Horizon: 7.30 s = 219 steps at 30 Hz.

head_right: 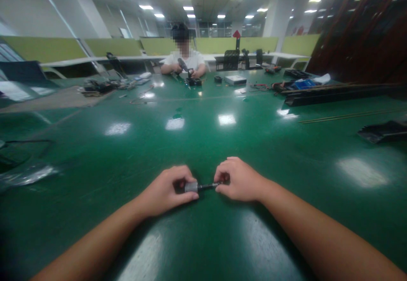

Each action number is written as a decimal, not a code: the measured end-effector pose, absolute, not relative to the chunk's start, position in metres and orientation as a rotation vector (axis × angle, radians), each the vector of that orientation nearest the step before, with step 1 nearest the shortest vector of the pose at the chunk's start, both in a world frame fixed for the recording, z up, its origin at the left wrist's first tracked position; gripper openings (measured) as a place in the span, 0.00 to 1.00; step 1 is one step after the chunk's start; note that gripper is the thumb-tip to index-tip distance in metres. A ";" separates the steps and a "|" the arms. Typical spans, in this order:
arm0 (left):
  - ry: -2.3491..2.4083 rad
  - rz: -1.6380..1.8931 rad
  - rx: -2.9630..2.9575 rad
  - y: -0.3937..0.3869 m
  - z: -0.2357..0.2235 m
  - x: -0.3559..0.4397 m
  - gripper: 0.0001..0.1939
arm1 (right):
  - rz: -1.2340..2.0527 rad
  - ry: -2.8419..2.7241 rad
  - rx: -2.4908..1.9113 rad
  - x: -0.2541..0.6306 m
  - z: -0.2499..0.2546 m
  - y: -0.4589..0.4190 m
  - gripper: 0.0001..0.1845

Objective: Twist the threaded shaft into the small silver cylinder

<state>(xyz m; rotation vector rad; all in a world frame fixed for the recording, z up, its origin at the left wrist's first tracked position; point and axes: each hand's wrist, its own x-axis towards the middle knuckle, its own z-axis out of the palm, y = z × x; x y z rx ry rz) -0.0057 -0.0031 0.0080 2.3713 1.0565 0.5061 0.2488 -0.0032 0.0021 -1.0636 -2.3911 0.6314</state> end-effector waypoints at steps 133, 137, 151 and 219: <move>1.109 0.477 2.389 -0.004 0.008 -0.005 0.10 | 0.588 -2.329 -0.990 0.237 -0.004 -0.006 0.05; 1.099 0.479 2.384 -0.005 0.008 -0.005 0.10 | 0.588 -2.340 -0.995 0.239 -0.002 -0.007 0.04; 1.097 0.481 2.391 -0.005 0.008 -0.005 0.10 | 0.523 -2.368 -0.988 0.244 0.001 -0.006 0.05; 1.078 0.492 2.375 -0.005 0.012 -0.004 0.10 | 0.636 -2.387 -1.289 0.254 0.013 -0.006 0.08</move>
